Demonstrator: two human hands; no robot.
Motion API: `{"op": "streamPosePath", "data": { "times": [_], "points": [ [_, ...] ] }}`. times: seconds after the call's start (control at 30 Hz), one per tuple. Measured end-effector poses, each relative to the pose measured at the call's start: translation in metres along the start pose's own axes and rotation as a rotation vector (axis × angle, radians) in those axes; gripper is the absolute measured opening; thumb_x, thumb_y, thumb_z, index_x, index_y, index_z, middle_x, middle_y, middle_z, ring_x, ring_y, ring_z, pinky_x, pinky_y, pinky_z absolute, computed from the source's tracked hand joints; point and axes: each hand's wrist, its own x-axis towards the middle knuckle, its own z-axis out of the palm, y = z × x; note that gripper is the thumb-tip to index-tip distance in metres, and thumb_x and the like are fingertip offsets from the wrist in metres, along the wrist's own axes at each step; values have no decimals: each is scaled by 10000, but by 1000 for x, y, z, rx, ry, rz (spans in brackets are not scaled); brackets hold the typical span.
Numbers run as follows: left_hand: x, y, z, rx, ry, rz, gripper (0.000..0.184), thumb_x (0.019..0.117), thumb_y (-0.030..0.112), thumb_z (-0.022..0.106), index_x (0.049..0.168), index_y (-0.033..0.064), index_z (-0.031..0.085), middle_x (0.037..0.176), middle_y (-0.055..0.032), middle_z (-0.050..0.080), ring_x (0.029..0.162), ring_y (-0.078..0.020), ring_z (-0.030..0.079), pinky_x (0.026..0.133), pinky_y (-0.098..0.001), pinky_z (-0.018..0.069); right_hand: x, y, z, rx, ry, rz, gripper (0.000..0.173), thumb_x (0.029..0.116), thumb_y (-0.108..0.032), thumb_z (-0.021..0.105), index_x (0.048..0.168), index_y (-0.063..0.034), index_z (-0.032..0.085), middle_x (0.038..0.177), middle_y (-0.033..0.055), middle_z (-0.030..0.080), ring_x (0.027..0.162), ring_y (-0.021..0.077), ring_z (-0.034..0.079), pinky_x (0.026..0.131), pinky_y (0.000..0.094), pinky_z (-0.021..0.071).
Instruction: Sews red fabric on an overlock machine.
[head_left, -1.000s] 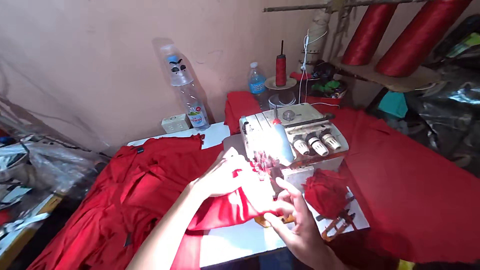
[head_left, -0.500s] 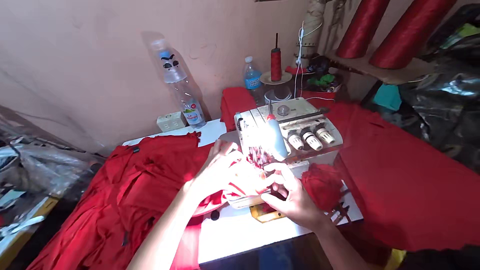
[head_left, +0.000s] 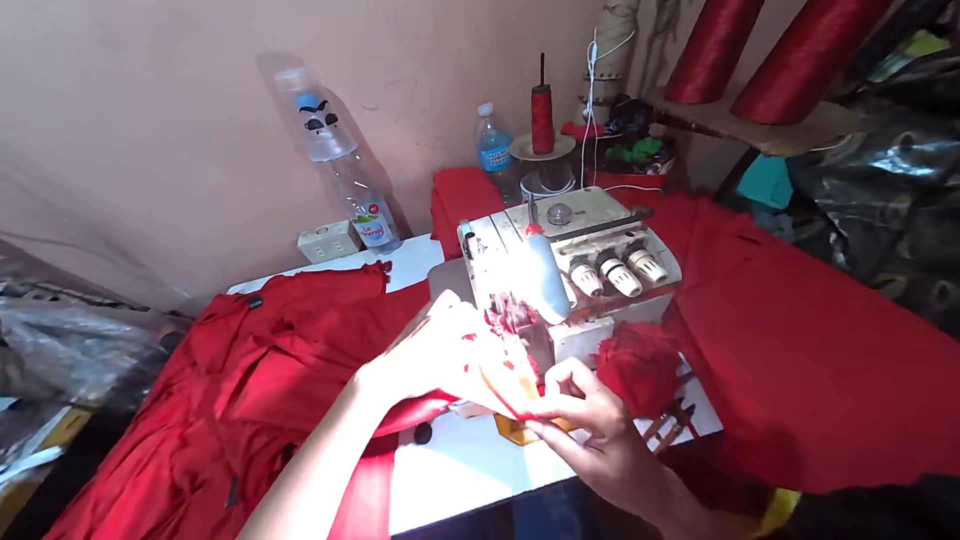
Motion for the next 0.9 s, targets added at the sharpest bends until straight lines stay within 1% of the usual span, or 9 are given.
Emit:
{"op": "streamPosePath", "data": {
  "times": [0.13, 0.23, 0.3, 0.33, 0.37, 0.53, 0.7, 0.8, 0.9],
  "points": [
    [-28, 30, -18, -32, 91, 40, 280, 971, 271, 541, 1048, 108, 756, 1098, -39, 684, 1154, -189, 567, 1009, -410, 429, 9, 20, 5, -76, 1, 108, 152, 880, -183, 692, 862, -54, 770, 988, 85, 625, 899, -1, 585, 768, 104, 487],
    [-50, 71, 5, 166, 180, 250, 324, 981, 296, 493, 1055, 114, 751, 1172, -76, 726, 1200, -235, 632, 1028, -495, 445, 18, 30, 2, -42, -51, 110, 158, 877, -156, 654, 869, -45, 766, 1014, 82, 617, 956, 21, 577, 814, 128, 479],
    [-54, 92, 33, 395, 201, 223, 286, 957, 221, 527, 1059, 71, 748, 1181, -120, 730, 1121, -308, 685, 903, -531, 521, 17, 29, -4, 49, -99, 108, 145, 841, -88, 655, 901, -44, 780, 1044, 77, 616, 1002, -7, 569, 853, 98, 471],
    [-53, 95, 47, 503, 249, 194, 219, 916, 184, 560, 979, 83, 744, 1081, -99, 744, 962, -286, 718, 748, -481, 546, 15, 27, -6, 110, -116, 105, 132, 831, -67, 664, 894, -37, 776, 1050, 74, 610, 1009, -23, 556, 862, 84, 458],
    [-52, 95, 59, 565, 299, 158, 185, 897, 166, 576, 935, 93, 741, 987, -77, 736, 873, -267, 712, 691, -454, 537, 13, 26, -8, 167, -122, 101, 100, 839, -54, 676, 875, -28, 765, 1047, 69, 602, 1003, -34, 545, 860, 74, 448],
    [-37, 82, 78, 575, 459, 96, 206, 894, 229, 578, 932, 122, 749, 804, -52, 698, 796, -277, 700, 747, -562, 490, 4, 22, -12, 212, -78, 114, 116, 899, -69, 680, 960, -46, 777, 1063, 40, 595, 972, -62, 562, 808, 55, 486],
    [-29, 68, 81, 450, 562, 15, 233, 911, 272, 562, 951, 151, 757, 989, -76, 746, 980, -263, 689, 878, -503, 451, 0, 23, -18, 174, -50, 133, 213, 896, -88, 647, 1076, -61, 758, 1054, 27, 588, 785, -88, 502, 642, 38, 422],
    [-22, 60, 75, 162, 575, -88, 252, 868, 240, 626, 1023, 125, 787, 1154, -122, 721, 1186, -336, 613, 969, -566, 430, -3, 23, -21, 126, -41, 152, 238, 908, -134, 646, 1102, -26, 733, 1038, 27, 604, 733, -94, 461, 613, 41, 379],
    [-14, 42, 74, 15, 607, -188, 192, 891, 239, 667, 969, 111, 788, 1072, -90, 731, 1084, -282, 648, 923, -534, 474, -5, 20, -20, 117, -33, 181, 265, 903, -150, 652, 1130, -28, 713, 1054, 5, 618, 735, -99, 459, 615, 43, 383]
  ]
}}
